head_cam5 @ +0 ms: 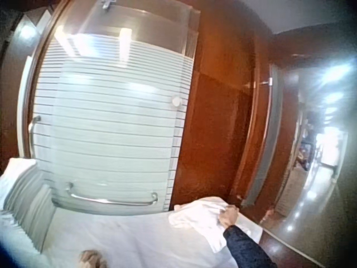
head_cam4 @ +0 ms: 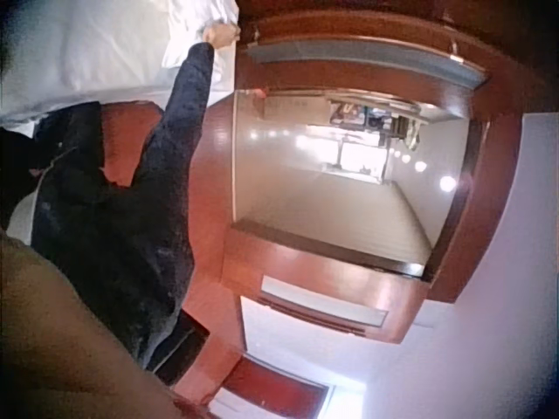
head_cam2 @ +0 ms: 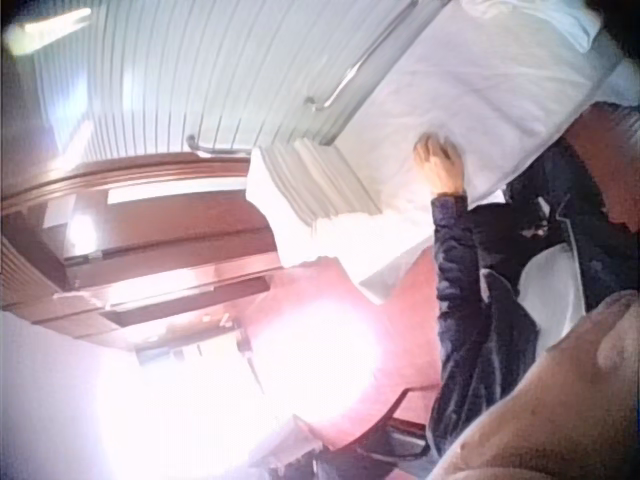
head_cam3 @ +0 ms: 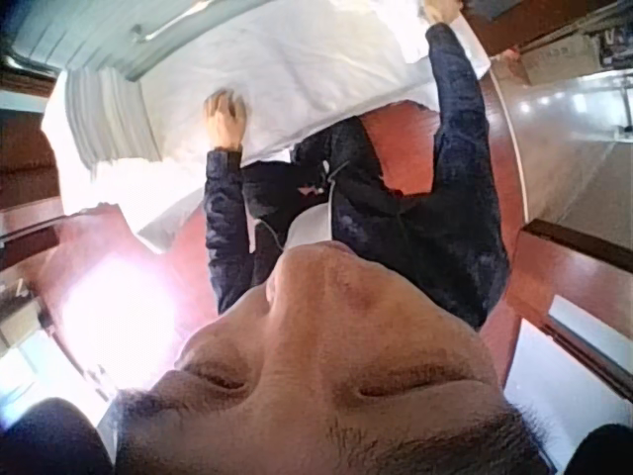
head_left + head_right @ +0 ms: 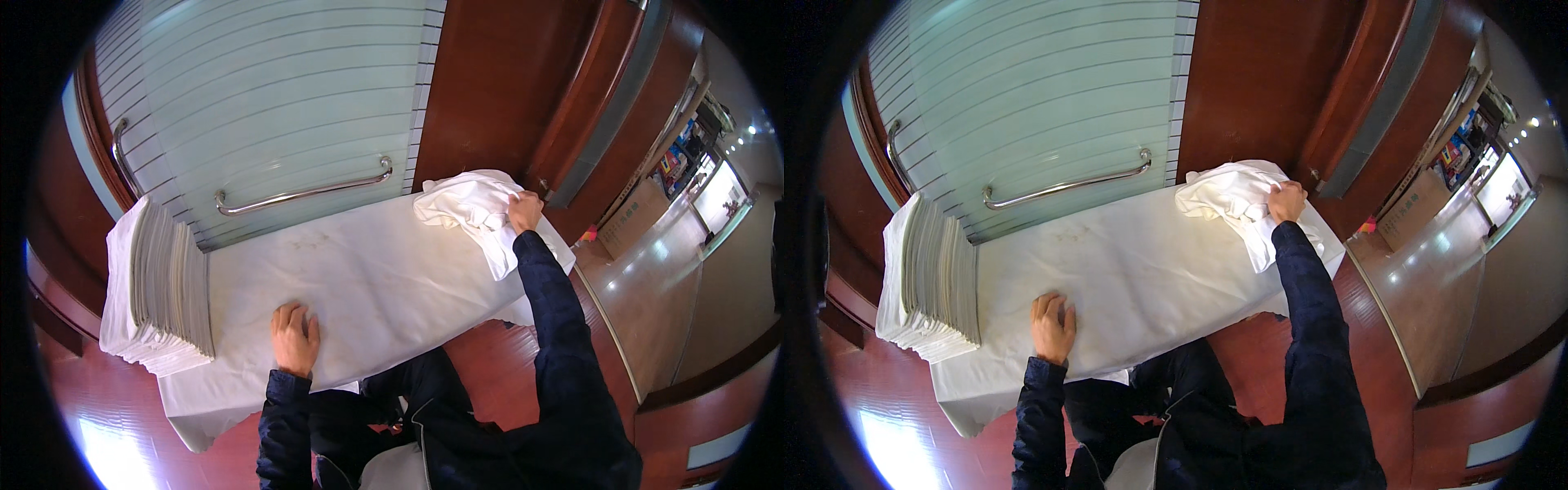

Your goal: The person folds multiple white linens on a table, smoothing and aligning each piece before stacking them. The person then wipes a wooden surface with a yellow cloth.

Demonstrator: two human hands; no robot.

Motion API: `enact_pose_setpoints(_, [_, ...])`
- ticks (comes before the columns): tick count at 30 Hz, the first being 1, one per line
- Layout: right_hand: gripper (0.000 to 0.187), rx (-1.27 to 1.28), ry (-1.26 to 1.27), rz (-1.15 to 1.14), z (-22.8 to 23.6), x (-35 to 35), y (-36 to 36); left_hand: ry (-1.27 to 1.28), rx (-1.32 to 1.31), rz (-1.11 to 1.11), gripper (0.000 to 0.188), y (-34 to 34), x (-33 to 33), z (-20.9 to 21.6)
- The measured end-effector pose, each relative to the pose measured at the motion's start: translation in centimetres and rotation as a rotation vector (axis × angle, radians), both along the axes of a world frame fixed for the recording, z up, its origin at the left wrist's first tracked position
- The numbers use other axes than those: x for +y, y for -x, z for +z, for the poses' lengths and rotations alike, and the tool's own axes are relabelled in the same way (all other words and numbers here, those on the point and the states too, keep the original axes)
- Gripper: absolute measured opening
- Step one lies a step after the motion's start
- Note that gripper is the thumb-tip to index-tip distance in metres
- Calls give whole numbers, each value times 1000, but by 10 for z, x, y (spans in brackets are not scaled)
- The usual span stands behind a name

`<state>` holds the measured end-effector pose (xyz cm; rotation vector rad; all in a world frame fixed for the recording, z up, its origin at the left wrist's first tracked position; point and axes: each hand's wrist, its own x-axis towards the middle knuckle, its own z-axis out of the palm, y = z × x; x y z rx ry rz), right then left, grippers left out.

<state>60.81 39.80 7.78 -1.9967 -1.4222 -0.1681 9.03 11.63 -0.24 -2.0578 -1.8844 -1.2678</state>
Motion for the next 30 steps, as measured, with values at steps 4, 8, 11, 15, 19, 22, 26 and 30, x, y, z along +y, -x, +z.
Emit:
enact_pose_setpoints(4, [39,222,-437,106,2,3,-1,1,-4,-10,24,0,2,1])
enact_pose_setpoints(8, [49,324,-215,212,20,-17,0,-2,-21,-1,23,-1,3,-1])
enact_pose_setpoints(11, [46,231,-117,316,29,-34,7,-2,-31,3,23,0,1,-1])
enact_pose_setpoints(15, [44,37,1,393,32,-51,15,-12,-33,-5,22,2,0,-1])
enact_pose_setpoints(19, [44,-92,15,449,40,-59,21,-14,-44,-5,22,2,0,-2])
enact_pose_setpoints(22, [49,-72,-194,451,65,-56,23,-7,-45,-4,21,2,0,-2])
enact_pose_setpoints(26, [43,65,-547,257,122,-39,24,-10,-68,-11,21,3,1,-3])
enact_pose_setpoints(30, [35,415,-829,193,179,-47,26,-13,-61,-1,21,4,1,-5])
